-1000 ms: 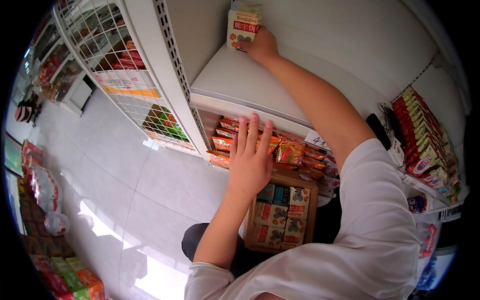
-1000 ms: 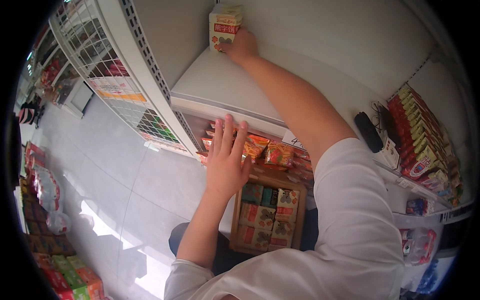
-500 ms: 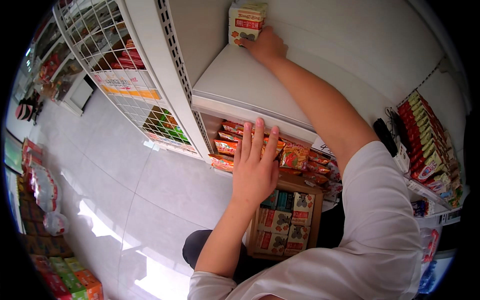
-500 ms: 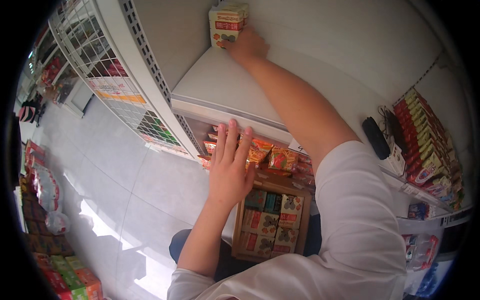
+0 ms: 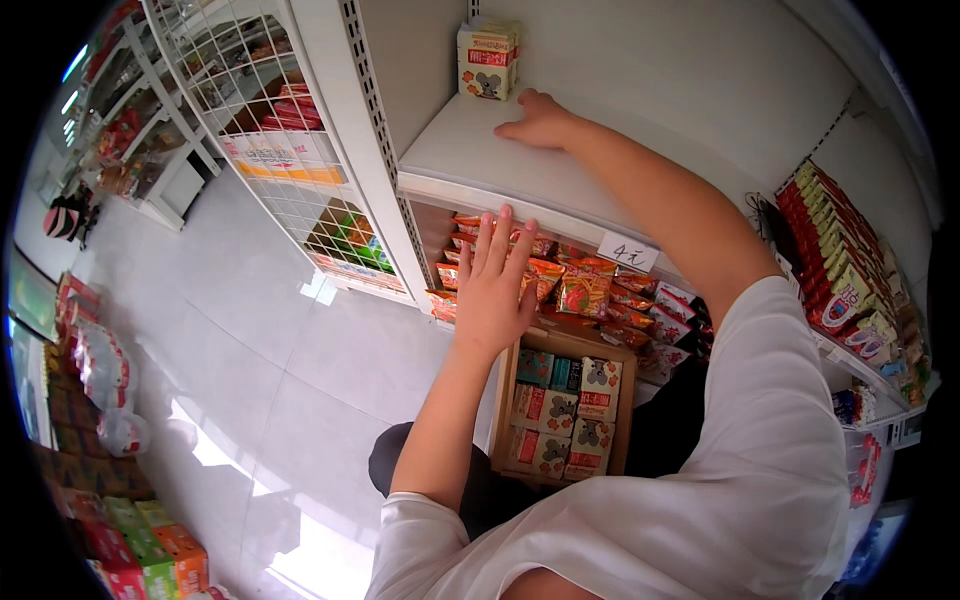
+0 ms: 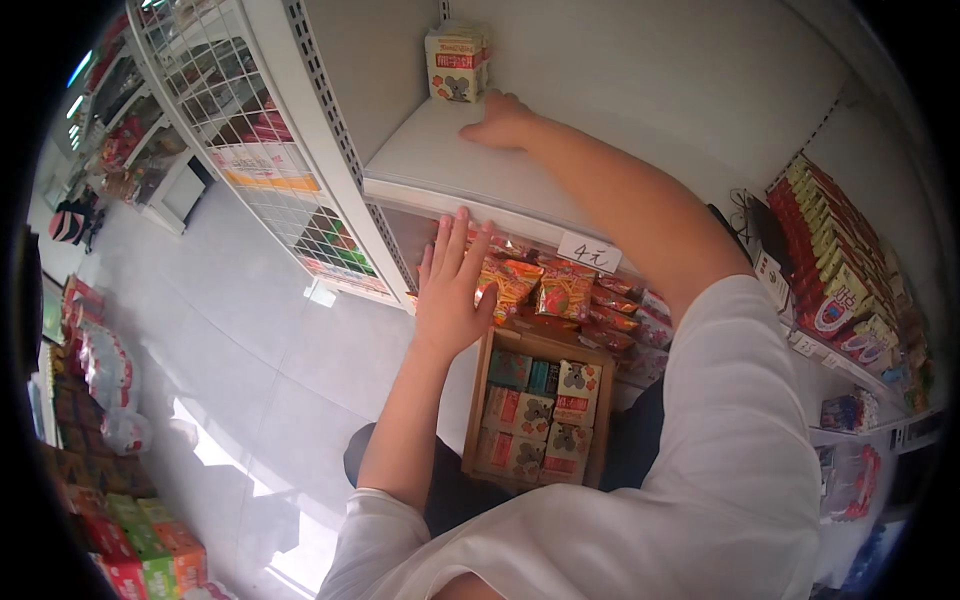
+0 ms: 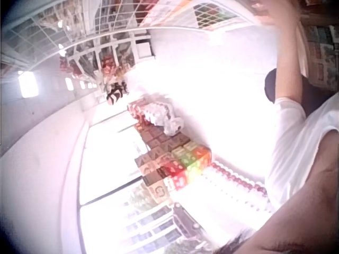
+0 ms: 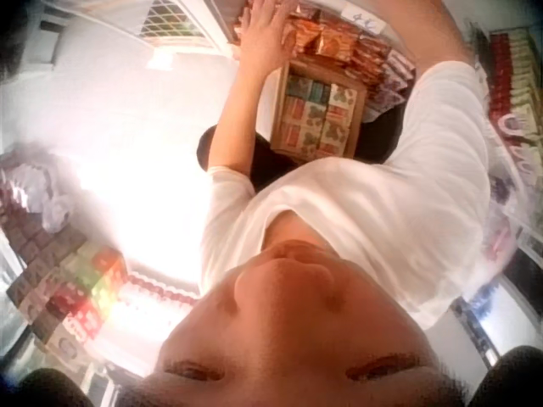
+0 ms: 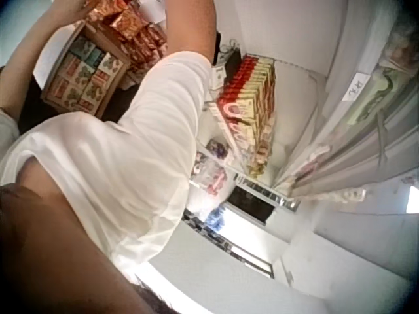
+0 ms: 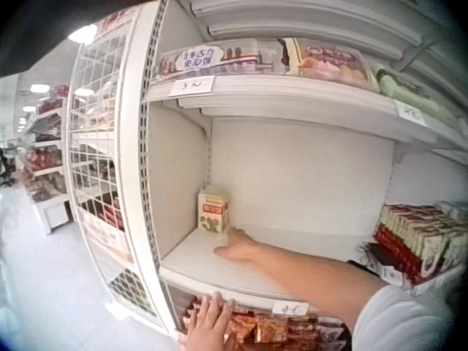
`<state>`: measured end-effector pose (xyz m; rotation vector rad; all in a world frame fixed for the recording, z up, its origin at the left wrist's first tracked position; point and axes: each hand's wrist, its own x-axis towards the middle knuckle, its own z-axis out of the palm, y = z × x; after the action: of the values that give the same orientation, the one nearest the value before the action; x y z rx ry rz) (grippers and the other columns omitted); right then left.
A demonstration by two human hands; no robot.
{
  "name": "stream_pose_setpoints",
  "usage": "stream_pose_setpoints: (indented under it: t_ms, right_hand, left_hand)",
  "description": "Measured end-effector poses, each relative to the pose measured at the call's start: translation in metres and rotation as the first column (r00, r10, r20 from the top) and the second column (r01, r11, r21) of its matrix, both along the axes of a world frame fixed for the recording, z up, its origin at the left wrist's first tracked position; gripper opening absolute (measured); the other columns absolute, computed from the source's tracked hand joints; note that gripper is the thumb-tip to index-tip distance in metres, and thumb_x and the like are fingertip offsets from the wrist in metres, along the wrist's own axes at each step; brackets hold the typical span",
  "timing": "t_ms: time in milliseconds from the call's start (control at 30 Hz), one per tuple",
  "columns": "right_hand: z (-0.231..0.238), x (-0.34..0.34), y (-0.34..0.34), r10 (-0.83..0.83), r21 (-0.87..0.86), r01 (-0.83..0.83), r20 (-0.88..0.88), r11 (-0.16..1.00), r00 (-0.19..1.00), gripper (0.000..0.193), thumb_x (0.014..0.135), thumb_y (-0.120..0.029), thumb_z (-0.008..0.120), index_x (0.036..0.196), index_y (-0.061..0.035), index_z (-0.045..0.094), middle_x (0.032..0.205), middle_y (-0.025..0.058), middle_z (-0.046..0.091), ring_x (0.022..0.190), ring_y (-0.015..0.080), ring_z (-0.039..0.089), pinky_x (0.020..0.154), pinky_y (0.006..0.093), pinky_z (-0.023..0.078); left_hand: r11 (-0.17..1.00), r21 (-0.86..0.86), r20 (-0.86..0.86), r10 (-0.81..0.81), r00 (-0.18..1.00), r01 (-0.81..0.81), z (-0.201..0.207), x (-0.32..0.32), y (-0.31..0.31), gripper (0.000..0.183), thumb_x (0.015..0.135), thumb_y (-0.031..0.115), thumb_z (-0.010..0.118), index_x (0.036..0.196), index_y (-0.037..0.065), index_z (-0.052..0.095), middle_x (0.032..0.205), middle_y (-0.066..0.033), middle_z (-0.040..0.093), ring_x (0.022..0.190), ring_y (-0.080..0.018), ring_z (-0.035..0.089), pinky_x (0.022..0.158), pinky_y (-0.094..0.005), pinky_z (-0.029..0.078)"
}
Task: The person sits on the floor and takes small snack boxes from a cardboard box, placing them one by one onto a store shelf. They handle multiple boxes of different colors and arrange them neatly on the shelf.
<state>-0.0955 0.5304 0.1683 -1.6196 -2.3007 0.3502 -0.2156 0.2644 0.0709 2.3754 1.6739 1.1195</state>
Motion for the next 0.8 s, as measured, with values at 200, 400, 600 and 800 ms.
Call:
stream_pose_setpoints:
  t_ms: [200,400,600,800]
  right_hand:
    - [0.01,0.057,-0.182,0.54,0.663,-0.354,-0.09,0.66,0.837,0.035,0.088,-0.014,0.071,0.119,-0.0024,0.063,0.123,0.0204,0.065,0.113,0.0409,0.064,0.097,0.0456,0.053]
    - [-0.121,0.146,-0.242,0.439,0.139,-0.417,-0.332,0.898,0.835,0.014,0.085,-0.005,0.071,0.099,-0.0034,0.068,0.095,0.0128,0.072,0.085,0.0335,0.071,0.075,0.0416,0.056]
    - [-0.252,0.183,-0.211,0.403,-0.159,-0.433,-0.189,0.887,0.895,0.008,0.085,-0.008,0.072,0.091,-0.0036,0.067,0.083,0.0146,0.069,0.079,0.035,0.069,0.067,0.0432,0.054]
    - [-0.283,0.21,-0.161,0.292,-0.237,-0.347,-0.24,0.907,0.926,0.009,0.088,-0.01,0.068,0.084,-0.0032,0.062,0.08,0.0138,0.068,0.073,0.0364,0.067,0.064,0.0447,0.053]
  left_hand:
    - [0.993,0.119,0.099,0.014,0.995,-0.026,-0.026,-0.002,0.004,0.066,0.082,0.007,0.071,0.146,0.009,0.053,0.165,-0.0197,0.033,0.151,-0.0424,0.033,0.117,-0.0594,0.034]
    - [0.984,0.108,0.298,-0.165,0.94,0.139,-0.092,0.038,0.01,0.033,0.078,0.002,0.069,0.111,0.003,0.067,0.114,-0.0159,0.062,0.1,-0.0367,0.064,0.086,-0.0452,0.055]
    - [0.876,-0.403,0.172,-0.21,0.962,0.263,-0.161,0.086,0.006,0.011,0.084,0.005,0.069,0.094,0.005,0.066,0.093,-0.0154,0.064,0.092,-0.0389,0.066,0.077,-0.0448,0.055]
    - [0.766,-0.57,0.109,-0.285,0.952,0.295,-0.219,0.147,0.0,0.016,0.087,0.016,0.07,0.096,0.004,0.064,0.096,-0.0164,0.065,0.1,-0.0374,0.065,0.093,-0.0508,0.05]
